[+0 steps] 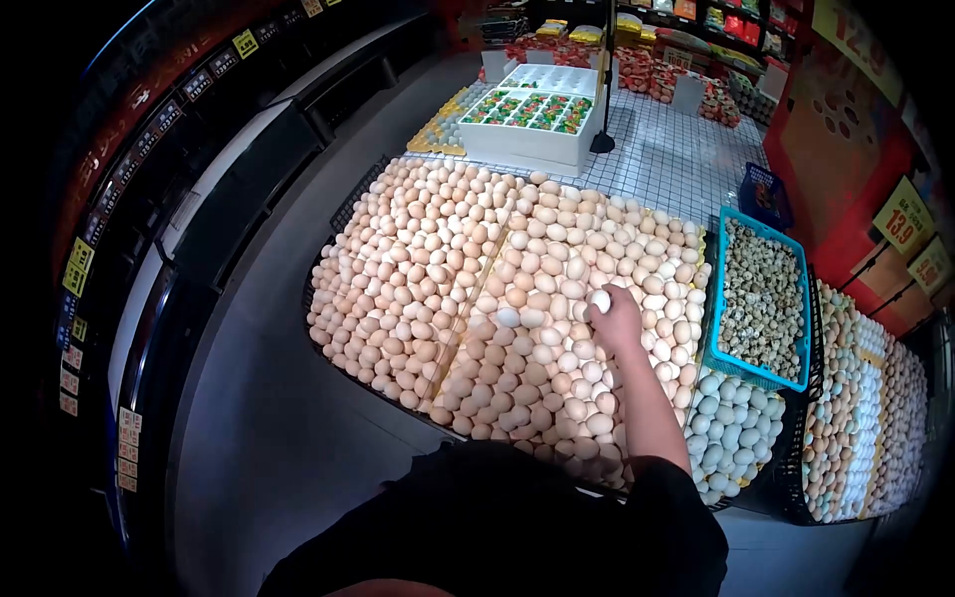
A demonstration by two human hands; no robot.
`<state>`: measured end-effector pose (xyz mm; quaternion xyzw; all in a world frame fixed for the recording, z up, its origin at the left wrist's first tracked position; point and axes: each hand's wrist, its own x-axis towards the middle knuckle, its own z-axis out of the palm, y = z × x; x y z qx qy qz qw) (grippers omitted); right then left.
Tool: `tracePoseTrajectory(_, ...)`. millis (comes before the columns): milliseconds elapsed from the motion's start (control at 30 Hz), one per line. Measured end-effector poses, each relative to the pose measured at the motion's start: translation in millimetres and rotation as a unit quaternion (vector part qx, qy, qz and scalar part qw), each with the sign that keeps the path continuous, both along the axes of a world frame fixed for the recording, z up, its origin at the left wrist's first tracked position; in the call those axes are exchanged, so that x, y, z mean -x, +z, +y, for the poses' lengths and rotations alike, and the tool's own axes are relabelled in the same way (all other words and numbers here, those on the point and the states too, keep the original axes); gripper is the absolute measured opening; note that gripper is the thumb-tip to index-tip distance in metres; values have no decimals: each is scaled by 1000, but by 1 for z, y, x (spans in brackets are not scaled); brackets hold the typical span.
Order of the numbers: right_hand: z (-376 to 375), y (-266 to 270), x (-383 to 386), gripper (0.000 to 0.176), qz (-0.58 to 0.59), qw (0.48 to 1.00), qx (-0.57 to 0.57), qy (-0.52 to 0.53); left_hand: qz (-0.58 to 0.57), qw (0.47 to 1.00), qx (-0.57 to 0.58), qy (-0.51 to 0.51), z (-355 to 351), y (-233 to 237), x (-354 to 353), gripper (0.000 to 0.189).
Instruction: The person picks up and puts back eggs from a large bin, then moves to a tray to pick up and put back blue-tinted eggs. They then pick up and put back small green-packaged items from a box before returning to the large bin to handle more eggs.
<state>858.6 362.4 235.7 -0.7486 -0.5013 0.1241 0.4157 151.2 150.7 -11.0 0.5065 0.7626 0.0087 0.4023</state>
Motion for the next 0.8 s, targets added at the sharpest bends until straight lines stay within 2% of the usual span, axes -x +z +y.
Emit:
tracePoseTrajectory(67,-28,-22,7,48,27,999,18,-1,86,995,5,-41,2,-5,9,40)
tracePoseTrajectory(133,-45,-29,15,52,-20,999,31,-4,145,986,31,-75,-4,-22,14,38)
tracePoseTrajectory(167,-47,-34,17,52,-24,999,32,-3,138,987,37,-71,-6,-23,17,38)
tracePoseTrajectory(233,-51,-41,23,52,-43,999,18,-6,102,949,-5,-297,-2,-18,28,31)
tracePoseTrajectory(267,-51,-41,25,52,-43,999,17,-9,102,948,-6,-301,1,-17,25,31)
tracePoseTrajectory(333,-46,-43,28,51,-42,999,32,0,163,968,-33,-188,10,-16,16,33)
tracePoseTrajectory(367,-44,-44,28,50,-30,998,49,1,163,967,-36,-190,14,-13,17,33)
tracePoseTrajectory(433,-44,-39,32,50,-41,998,38,-7,181,905,-134,-359,14,-19,22,38)
tracePoseTrajectory(467,-44,-37,34,50,-52,998,30,-13,181,907,-135,-356,19,-20,12,38)
tracePoseTrajectory(500,-44,-37,34,50,-54,998,28,-8,134,970,-83,-185,23,-20,3,40)
tracePoseTrajectory(533,-43,-37,34,50,-60,997,37,-12,81,996,-27,-6,27,-19,-6,42)
tracePoseTrajectory(667,-47,-22,43,51,-59,997,41,-13,36,999,-28,17,27,5,-16,45)
tracePoseTrajectory(800,-45,-32,34,48,-55,995,79,-17,20,998,11,50,12,21,-13,39)
